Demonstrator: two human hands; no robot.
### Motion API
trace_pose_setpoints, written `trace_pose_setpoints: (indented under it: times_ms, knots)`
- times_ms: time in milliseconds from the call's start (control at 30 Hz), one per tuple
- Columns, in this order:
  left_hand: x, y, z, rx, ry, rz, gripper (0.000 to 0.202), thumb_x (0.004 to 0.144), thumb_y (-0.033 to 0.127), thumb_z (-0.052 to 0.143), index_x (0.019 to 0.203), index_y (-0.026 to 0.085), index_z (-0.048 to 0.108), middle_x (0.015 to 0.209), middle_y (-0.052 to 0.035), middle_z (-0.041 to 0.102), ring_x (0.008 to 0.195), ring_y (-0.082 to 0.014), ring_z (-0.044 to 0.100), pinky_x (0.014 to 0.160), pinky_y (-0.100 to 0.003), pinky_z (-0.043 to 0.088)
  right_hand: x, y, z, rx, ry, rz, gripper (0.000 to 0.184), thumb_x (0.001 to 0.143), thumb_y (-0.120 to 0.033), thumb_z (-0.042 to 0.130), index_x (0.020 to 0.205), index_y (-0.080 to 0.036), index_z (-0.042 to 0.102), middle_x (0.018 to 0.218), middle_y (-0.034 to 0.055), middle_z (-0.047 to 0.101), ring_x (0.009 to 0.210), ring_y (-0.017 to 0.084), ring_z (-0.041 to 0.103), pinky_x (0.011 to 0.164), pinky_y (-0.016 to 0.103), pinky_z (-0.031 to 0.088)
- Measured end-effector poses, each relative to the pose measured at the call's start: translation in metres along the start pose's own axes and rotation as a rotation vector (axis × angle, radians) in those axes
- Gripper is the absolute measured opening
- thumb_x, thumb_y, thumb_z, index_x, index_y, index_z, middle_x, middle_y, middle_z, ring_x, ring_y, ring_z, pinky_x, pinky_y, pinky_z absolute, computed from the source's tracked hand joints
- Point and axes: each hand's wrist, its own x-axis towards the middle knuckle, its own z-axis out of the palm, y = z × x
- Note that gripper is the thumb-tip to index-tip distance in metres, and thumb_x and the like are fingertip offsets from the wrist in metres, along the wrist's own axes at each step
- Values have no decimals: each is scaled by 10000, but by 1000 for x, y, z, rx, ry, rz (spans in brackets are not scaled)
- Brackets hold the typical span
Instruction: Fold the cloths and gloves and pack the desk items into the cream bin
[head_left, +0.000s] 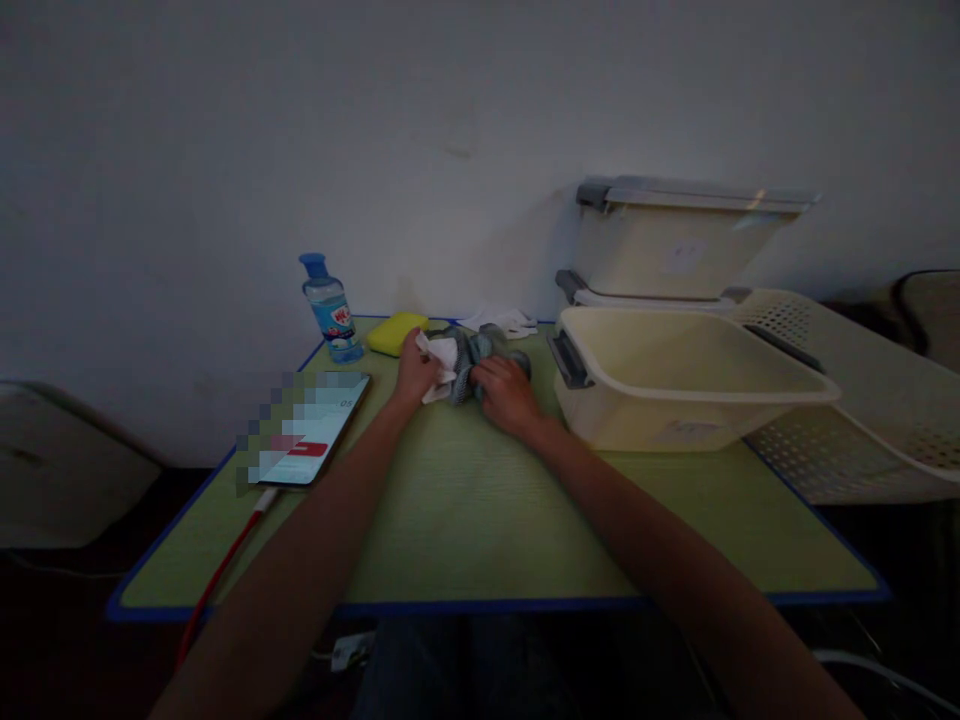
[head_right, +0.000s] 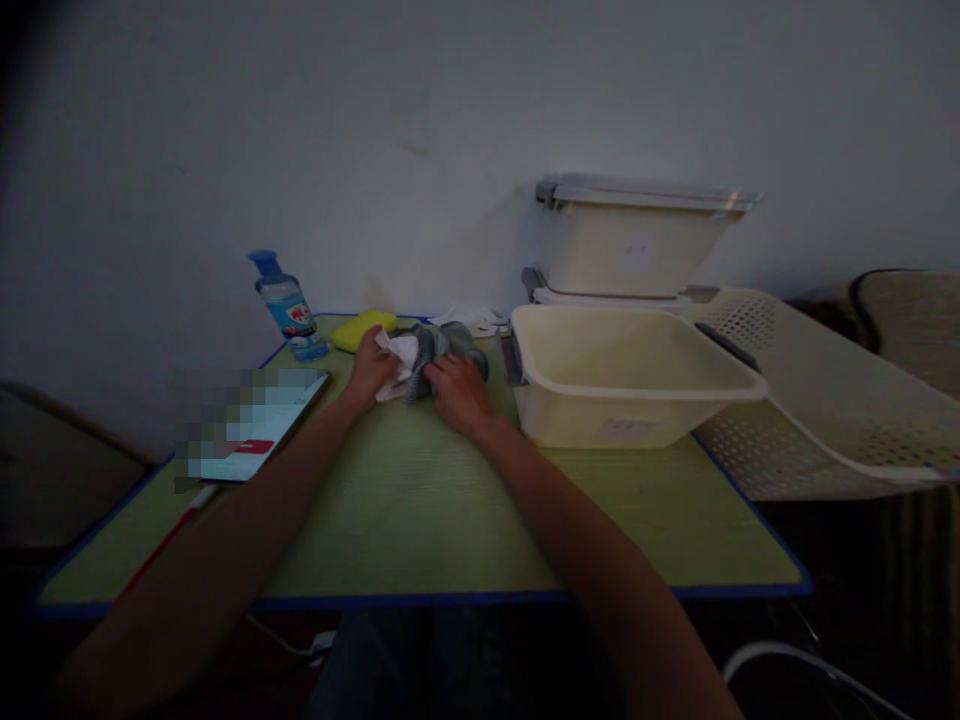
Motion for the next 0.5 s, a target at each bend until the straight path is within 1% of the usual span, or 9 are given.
trace_pose_setpoints:
  times_ms: [67,133,200,267,333,400,433,500]
  knots:
    - [-6,5,1,20,54,-13,720,624,61,527,1286,161,264,1163,-139,506,895,-215,598,754,-363,519,-1,-4,-1,-14,-32,-41,290,667,3,420,821,-169,594,893,89,597,878,233,526,772,367,399]
    - [-10,11,-3,74,149,11,763,582,61,589,1271,156,278,1198,-154,450,1000,-246,542,852,-387,472,-1,-6,-1,-26,-32,-39,356,673,11,397,934,-159,570,968,103,583,895,226,522,772,362,402]
    - [-9,18,-11,174,258,75,710,582,78,609,1232,136,329,1204,-159,416,1113,-275,454,951,-406,395,-1,-5,0,-34,-16,-16,432,673,12,387,1056,-146,510,1015,111,572,919,222,518,785,361,403]
    - [-5,21,-19,291,315,119,588,627,82,568,1184,122,387,1207,-160,405,1172,-287,400,1004,-423,331,-1,-4,0,-40,0,6,466,679,-5,398,1124,-131,452,1037,117,567,946,222,513,807,363,400]
    - [3,22,-24,443,267,104,508,666,58,498,1165,103,418,1258,-181,377,1227,-299,347,1032,-439,283,-1,-3,-1,-48,11,13,448,695,-41,422,1136,-118,432,1049,127,564,975,228,502,834,370,392]
    - [11,21,-25,588,173,76,489,673,39,460,1161,66,437,1309,-213,346,1276,-318,279,1042,-450,257,0,-3,-2,-61,16,11,403,723,-93,442,1125,-119,439,1057,135,559,995,239,489,849,385,382]
    - [14,20,-25,636,132,64,480,670,39,456,1149,48,450,1306,-228,359,1279,-330,274,1033,-459,263,0,-3,-2,-69,16,6,374,741,-125,451,1115,-125,448,1060,136,558,1005,244,481,855,395,376]
    - [18,17,-23,671,78,48,430,664,63,472,1092,35,499,1228,-247,448,1230,-363,343,986,-490,303,0,-4,-3,-83,10,-14,319,776,-209,473,1089,-144,475,1061,127,559,1028,249,464,879,411,356]
